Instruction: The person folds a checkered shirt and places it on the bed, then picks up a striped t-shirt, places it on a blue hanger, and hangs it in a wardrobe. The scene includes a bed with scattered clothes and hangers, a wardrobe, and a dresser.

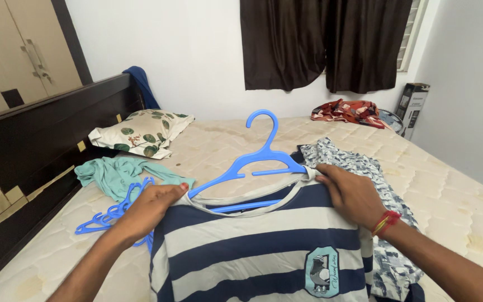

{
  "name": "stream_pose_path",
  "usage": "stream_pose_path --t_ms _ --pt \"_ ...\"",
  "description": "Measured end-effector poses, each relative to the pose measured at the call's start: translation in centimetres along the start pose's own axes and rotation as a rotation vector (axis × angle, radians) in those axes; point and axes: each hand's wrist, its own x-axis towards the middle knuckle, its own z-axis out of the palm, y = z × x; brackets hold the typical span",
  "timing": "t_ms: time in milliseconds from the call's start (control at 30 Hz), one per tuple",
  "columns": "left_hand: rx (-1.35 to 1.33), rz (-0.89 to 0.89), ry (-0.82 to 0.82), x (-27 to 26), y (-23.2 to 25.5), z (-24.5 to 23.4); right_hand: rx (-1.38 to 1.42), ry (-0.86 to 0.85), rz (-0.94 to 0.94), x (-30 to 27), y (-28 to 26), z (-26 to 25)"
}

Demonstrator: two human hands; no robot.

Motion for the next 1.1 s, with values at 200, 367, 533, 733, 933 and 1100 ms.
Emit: stream_pose_path --t_ms 200,367,533,733,933,1100 --pt "0.207 0.151 0.223 -0.7 3.4 2.1 -0.053 -0.166 -0.058 0.2 0.0 -0.2" --pt "-0.105 0.464 0.502 1.0 5.0 3.1 -0.048 -0.249 -0.22 -0.2 0.3 -0.2" --pt "-0.304 0.428 0.556 0.7 5.5 2.5 -0.035 -0.302 -0.096 -1.2 0.1 -0.4" --pt "0.077 0.674 0.26 -1.5 5.1 2.2 -0.001 -0.003 0.162 -1.3 -0.1 -0.1" --pt "0.246 0.562 0.318 -1.8 5.5 1.9 -0.028 -0.014 0.111 -0.6 0.1 -1.0" --pt "0.453 0.18 0.249 -2.3 6.3 1.9 -0.053 0.044 0.036 -0.3 -0.2 -1.4"
